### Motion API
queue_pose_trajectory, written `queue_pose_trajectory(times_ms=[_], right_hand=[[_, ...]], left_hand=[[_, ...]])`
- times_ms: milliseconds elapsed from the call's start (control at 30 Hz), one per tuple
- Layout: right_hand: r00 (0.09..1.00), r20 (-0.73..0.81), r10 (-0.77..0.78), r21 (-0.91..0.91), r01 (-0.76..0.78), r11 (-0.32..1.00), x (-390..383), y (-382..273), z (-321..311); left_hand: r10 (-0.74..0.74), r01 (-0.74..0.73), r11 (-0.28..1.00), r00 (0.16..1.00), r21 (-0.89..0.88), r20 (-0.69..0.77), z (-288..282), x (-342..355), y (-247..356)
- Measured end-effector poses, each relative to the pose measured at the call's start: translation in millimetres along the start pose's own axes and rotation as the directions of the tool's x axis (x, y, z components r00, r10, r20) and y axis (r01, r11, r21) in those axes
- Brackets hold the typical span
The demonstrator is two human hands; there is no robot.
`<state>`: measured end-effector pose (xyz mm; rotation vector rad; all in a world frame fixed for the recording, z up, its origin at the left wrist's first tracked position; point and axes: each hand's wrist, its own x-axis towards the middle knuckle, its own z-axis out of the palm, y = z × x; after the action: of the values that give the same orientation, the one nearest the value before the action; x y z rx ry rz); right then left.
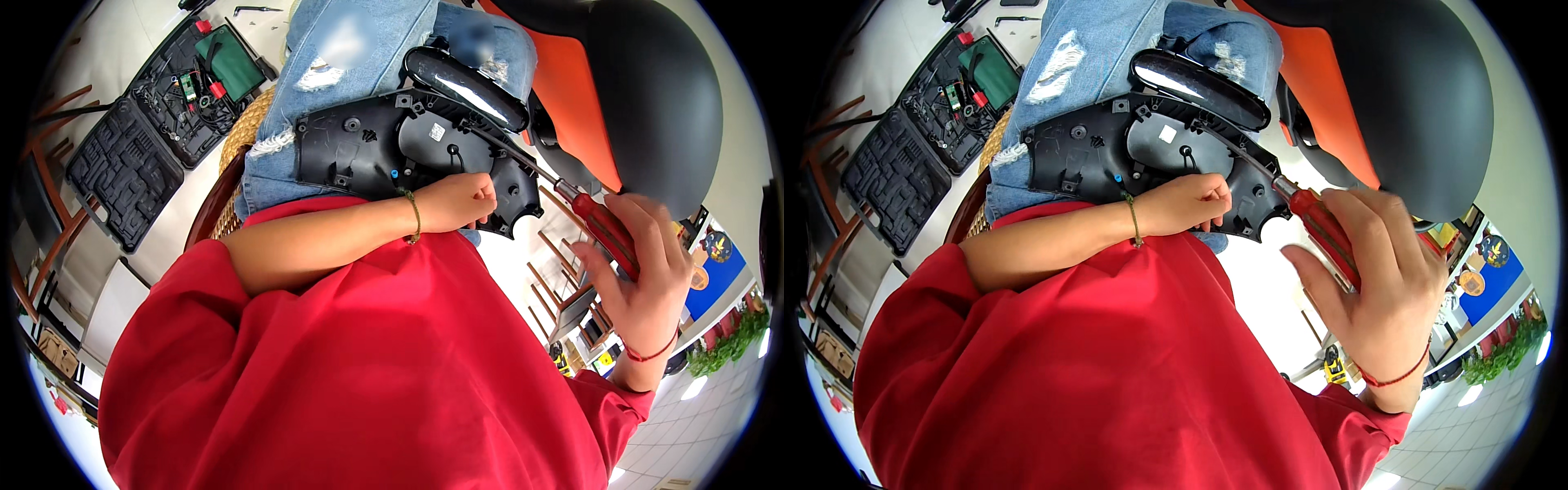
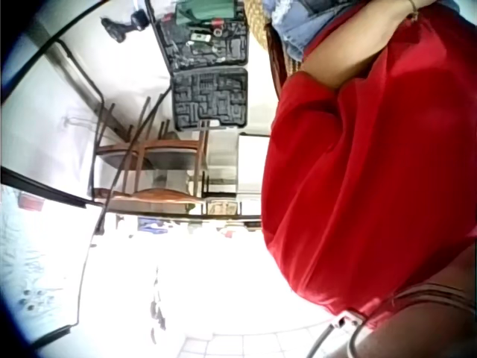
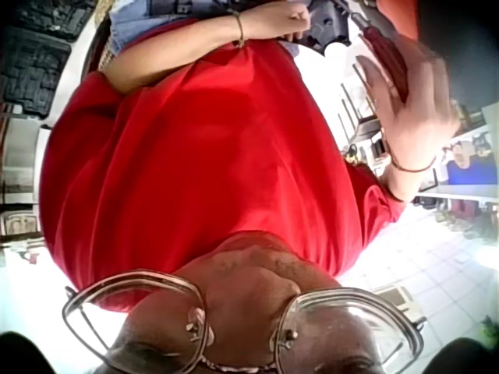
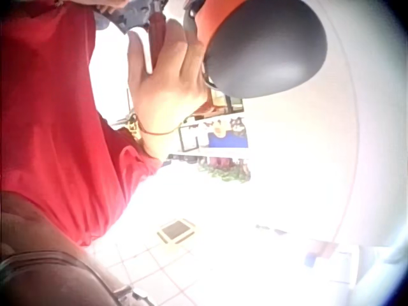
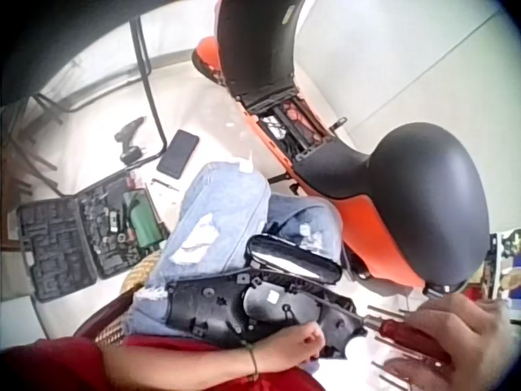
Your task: The person inserts a digital speedometer display into a dashboard housing, secures it by driving screws with screwdrivers, and fits a plastic cover onto the housing.
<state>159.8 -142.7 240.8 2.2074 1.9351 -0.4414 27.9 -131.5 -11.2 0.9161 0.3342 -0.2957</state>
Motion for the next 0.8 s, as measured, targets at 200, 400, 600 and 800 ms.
queue_pose_trajectory(times_ms=[200, 400, 600, 800], right_hand=[[0.939, -0.002, -0.344, -0.069, 0.343, 0.937, -5, 13, 1], [0.999, 0.009, -0.034, -0.126, 0.034, 0.991, -1, 11, 1], [0.962, -0.040, -0.269, -0.047, 0.267, 0.963, -10, 12, 5], [0.986, -0.083, -0.145, -0.126, 0.134, 0.983, -15, 15, 13]], left_hand=[[0.006, -0.006, 1.000, 1.000, -0.009, 0.023, -1, 1, -6], [0.011, -0.011, 1.000, 0.999, 0.000, 0.045, -2, 3, -9], [0.015, -0.013, 0.999, 0.997, -0.038, 0.071, -5, 4, -14], [0.018, -0.018, 1.000, 0.998, 0.006, 0.057, -2, 3, -9]])
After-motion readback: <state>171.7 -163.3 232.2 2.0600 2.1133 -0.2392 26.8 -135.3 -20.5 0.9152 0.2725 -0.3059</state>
